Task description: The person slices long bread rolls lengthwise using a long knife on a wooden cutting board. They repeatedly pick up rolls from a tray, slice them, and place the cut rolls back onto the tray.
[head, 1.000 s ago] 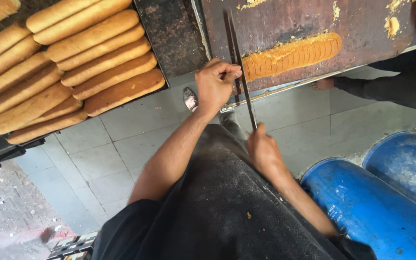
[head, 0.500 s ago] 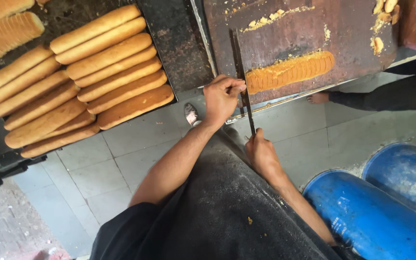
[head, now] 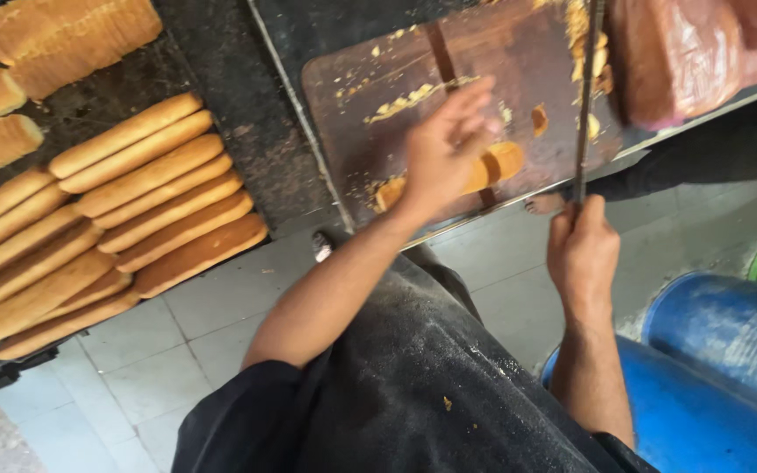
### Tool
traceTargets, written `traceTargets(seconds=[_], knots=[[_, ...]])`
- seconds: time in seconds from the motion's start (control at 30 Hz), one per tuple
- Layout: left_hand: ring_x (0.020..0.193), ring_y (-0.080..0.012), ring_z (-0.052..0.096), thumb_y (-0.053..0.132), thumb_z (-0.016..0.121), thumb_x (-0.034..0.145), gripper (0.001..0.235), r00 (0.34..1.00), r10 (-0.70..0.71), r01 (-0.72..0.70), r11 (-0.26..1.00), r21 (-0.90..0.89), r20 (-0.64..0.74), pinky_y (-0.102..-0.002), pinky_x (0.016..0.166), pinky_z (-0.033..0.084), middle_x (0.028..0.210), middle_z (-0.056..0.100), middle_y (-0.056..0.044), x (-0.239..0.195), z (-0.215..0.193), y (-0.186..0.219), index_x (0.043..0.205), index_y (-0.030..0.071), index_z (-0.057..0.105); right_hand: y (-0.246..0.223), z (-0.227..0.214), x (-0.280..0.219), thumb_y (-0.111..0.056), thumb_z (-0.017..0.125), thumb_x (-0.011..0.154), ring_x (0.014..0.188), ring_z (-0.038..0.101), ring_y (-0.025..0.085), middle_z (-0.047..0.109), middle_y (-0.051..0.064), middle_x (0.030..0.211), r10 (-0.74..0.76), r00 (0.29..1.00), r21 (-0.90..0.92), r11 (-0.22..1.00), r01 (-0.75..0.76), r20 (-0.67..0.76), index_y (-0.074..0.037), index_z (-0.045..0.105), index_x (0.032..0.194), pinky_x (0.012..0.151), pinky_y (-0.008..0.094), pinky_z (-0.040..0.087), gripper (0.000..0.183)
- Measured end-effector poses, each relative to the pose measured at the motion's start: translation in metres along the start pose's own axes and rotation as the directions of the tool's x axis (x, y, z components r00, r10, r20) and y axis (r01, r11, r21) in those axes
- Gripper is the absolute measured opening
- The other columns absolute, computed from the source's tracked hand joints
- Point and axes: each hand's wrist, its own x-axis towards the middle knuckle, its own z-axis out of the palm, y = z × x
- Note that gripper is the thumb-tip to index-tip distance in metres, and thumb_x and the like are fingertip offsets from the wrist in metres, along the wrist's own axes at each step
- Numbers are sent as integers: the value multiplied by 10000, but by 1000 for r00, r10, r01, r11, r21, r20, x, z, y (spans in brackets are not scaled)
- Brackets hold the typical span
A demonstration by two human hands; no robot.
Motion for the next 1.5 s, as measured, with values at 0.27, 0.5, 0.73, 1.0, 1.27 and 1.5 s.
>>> traceTargets(seconds=[0.27,0.5,0.73,1.0,1.27,1.5], knots=[[1197,-228,688,182,788,935,543,979,-109,175,885,432,-174,-354,1002,579,1344,674,-134,-27,-59,9,1407,73,541,54,16,71,-121,684,941,766,685,451,694,239,907,-264,962,95,962,257,72,-16,649,1073,662,506,548,173],[1313,-391,401,286,963,530,1239,891,-333,388,212,897,-308,-494,1063,379,1499,390,-192,-64,-37,44,1557,99,294,42,39,135,-207,817,919,999,629,453,643,228,1139,-308,943,32,951,307,129,2,651,1144,829,509,518,349],[1232,-382,464,200,914,630,851,957,-154,282,264,923,-248,-475,1011,437,1335,465,-164,-80,-28,14,1362,29,516,12,30,133,-219,908,714,1191,555,415,566,209,1295,-578,715,366,812,454,393,-8,610,1269,988,465,483,664],[1176,-368,523,15,608,769,440,980,-37,197,164,967,-193,-438,965,512,1220,537,-171,-87,-35,-3,1208,31,611,-15,46,127,-116,922,586,1137,570,415,592,192,1233,-652,594,312,753,580,471,-60,674,1245,980,467,478,707],[1195,-345,534,78,588,835,293,978,-13,210,76,975,-210,-407,916,550,1167,554,-143,-80,-40,12,1121,31,633,-45,38,126,-140,922,606,1086,628,385,628,181,1174,-588,600,293,802,521,543,-65,701,1181,913,458,524,621],[1143,-356,553,62,619,836,320,959,113,252,74,965,-259,-434,871,551,1138,556,-146,-75,-135,74,1151,12,638,-164,62,129,-137,922,628,1098,613,397,614,199,1174,-684,587,357,729,585,434,-53,702,1192,915,460,526,611]])
